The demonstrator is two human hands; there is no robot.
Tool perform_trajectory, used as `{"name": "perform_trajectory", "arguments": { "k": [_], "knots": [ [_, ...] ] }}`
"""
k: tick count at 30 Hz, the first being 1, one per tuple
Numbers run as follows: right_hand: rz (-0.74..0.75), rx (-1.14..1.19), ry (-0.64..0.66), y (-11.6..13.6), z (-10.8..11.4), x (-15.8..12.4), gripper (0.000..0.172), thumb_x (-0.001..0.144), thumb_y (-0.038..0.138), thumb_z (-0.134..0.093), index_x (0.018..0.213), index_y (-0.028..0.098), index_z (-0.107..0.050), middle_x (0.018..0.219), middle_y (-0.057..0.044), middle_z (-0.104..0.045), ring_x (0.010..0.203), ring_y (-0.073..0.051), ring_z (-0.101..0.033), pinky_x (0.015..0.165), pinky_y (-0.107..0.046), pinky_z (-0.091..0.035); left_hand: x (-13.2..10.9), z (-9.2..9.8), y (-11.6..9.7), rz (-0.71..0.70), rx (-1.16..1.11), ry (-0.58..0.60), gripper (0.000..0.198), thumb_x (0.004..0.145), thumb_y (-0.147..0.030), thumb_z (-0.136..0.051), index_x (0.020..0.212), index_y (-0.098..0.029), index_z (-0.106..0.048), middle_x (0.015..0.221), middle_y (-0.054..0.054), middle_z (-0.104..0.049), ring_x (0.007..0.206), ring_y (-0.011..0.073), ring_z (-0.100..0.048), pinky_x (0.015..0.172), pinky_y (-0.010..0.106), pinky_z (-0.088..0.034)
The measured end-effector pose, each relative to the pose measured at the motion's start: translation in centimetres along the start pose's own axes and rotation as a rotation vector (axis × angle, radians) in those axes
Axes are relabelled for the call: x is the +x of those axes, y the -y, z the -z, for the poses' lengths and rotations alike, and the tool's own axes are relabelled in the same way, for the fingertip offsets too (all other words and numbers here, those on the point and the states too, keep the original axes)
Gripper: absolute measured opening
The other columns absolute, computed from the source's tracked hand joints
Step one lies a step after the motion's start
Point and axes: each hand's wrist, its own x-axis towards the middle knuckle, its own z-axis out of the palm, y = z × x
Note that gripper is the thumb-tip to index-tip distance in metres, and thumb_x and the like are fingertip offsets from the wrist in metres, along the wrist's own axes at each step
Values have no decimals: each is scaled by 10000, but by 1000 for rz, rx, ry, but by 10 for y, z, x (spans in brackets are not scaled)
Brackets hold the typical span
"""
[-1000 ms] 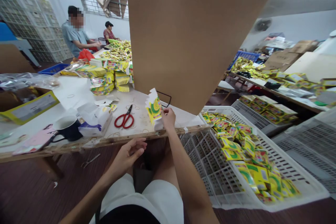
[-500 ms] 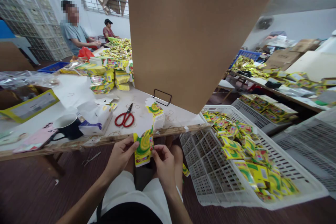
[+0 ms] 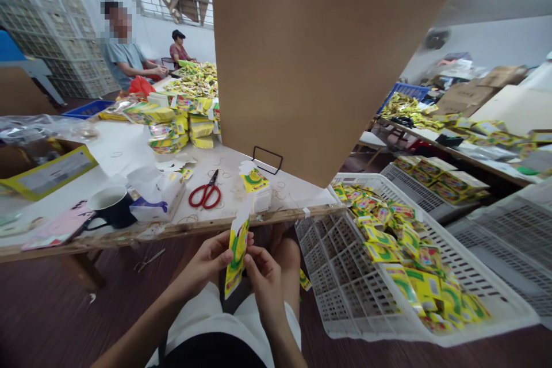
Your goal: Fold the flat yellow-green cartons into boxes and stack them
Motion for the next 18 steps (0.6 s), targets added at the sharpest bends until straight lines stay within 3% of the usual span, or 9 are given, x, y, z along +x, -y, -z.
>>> {"name": "perform_trajectory", "arguments": {
  "k": [3,7,12,15,18],
  "knots": [
    [30,-94,13,6,-2,-2,356,698,440,-743,931,175,-691,842,-71,-703,802,-221,-643,743,-332,-519,1,0,2,14,23,-42,461,756,-403,-699,1151,-176,-631,1150,119,-664,1034,258,-617,920,358,-467],
    [19,-144,40,8,-3,-4,325,721,447,-722,861,158,-671,766,-57,-687,703,-197,-627,680,-311,-516,3,-1,8,19,3,-183,399,763,-380,-690,1080,-142,-643,982,92,-713,879,229,-657,776,310,-510],
    [50,-284,-50,2,-3,-7,307,770,461,-666,727,164,-602,643,-13,-600,616,-158,-555,577,-256,-470,6,-4,13,20,72,-261,347,797,-404,-633,1002,-124,-626,884,78,-720,859,228,-662,768,316,-516],
    [114,-390,-111,-1,1,-5,287,792,443,-646,742,164,-599,653,-11,-586,600,-145,-521,553,-239,-445,6,-6,13,-15,208,-294,393,807,-351,-624,1127,-148,-517,925,84,-709,890,223,-662,775,315,-517],
    [162,-414,-106,2,6,-1,243,799,394,-652,882,169,-611,769,-36,-627,645,-152,-546,594,-249,-471,4,-8,12,-29,256,-316,553,821,-287,-607,1269,-188,-299,967,88,-692,880,212,-668,763,325,-522]
  ]
}}
